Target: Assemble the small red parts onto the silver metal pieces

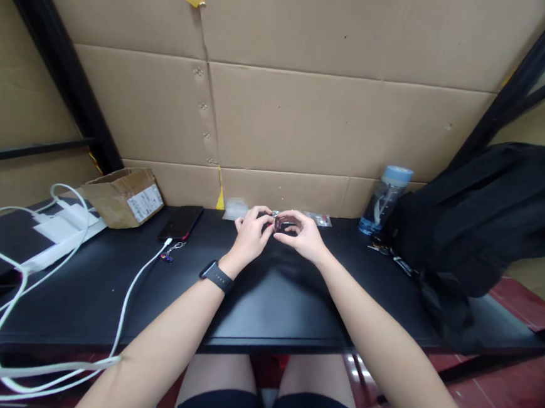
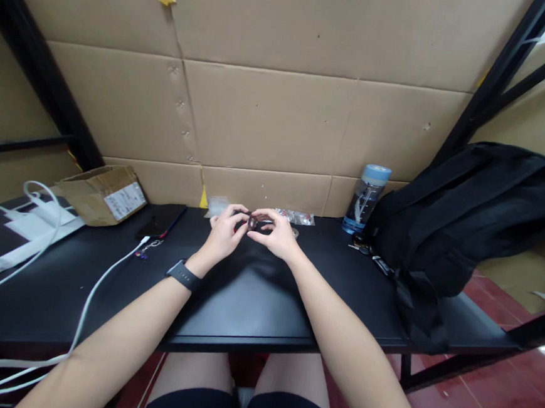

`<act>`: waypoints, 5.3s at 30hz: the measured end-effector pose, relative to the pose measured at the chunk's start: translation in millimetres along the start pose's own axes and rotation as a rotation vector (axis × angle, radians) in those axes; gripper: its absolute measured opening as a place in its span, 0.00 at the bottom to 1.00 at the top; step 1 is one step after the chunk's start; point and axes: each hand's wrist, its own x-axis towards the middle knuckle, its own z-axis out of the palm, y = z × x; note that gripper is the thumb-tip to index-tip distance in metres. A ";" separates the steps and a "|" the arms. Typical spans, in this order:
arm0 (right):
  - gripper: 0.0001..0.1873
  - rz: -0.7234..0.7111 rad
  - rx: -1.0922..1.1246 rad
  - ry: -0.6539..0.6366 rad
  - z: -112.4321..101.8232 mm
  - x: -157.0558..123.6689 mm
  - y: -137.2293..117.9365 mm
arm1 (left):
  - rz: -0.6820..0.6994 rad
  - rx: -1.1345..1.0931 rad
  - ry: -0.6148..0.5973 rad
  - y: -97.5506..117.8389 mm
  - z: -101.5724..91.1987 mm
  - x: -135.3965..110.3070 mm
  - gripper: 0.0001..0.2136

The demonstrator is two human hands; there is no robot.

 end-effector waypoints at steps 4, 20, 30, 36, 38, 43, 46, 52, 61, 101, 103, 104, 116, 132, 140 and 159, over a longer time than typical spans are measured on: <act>0.27 0.054 0.003 -0.022 0.1 -0.1 -3.0 | -0.009 0.019 -0.005 0.7 -0.1 -0.5 0.06; 0.14 0.047 -0.310 -0.106 -11.9 2.9 16.7 | -0.010 0.029 0.023 0.8 -7.7 2.9 0.08; 0.07 0.019 -0.466 -0.157 -25.8 2.2 11.2 | 0.074 0.059 -0.307 -17.9 4.4 -1.6 0.09; 0.04 0.054 -0.592 -0.262 -35.1 0.6 8.9 | -0.097 0.275 -0.171 -51.4 -18.4 8.7 0.09; 0.04 0.082 -0.580 -0.339 -39.2 -0.6 7.7 | -0.148 0.333 -0.193 -66.8 -27.8 9.8 0.08; 0.02 0.127 -0.491 -0.473 -56.3 -1.9 13.9 | -0.186 0.303 -0.300 -88.6 -35.6 9.7 0.04; 0.04 0.154 -0.639 -0.279 -69.5 -1.6 27.7 | -0.152 0.292 -0.332 -88.7 -33.7 10.4 0.04; 0.13 0.300 -0.904 -0.075 -83.5 -5.6 60.6 | -0.087 0.387 -0.351 -82.0 -32.0 9.5 0.03; 0.12 0.328 -0.894 -0.080 -85.3 -6.4 67.1 | -0.102 0.374 -0.450 -71.4 -35.7 8.3 0.02; 0.24 0.172 0.144 -0.052 -8.7 -1.0 2.4 | 0.083 -0.388 -0.018 -10.7 -17.5 6.8 0.04; 0.25 0.168 0.172 -0.038 -6.8 -1.9 0.3 | 0.081 -0.387 -0.001 -8.8 -17.8 6.0 0.05; 0.26 0.163 0.183 -0.033 -5.8 -2.3 -0.8 | 0.083 -0.374 0.005 -7.9 -18.0 5.7 0.05; 0.27 0.119 0.180 -0.047 3.3 -3.8 -6.9 | 0.128 -0.275 0.020 -1.1 -16.9 5.9 0.08; 0.23 0.273 0.178 -0.048 4.8 -1.8 0.4 | 0.071 -0.035 0.041 -1.6 -17.8 3.3 0.11; 0.10 -0.030 -0.222 -0.030 -1.3 -0.8 7.9 | 0.125 -0.006 0.006 -2.2 -15.2 2.7 0.12; 0.05 -0.145 -0.402 -0.005 -4.2 -1.3 -1.9 | 0.112 -0.067 -0.024 -5.9 -14.7 3.8 0.13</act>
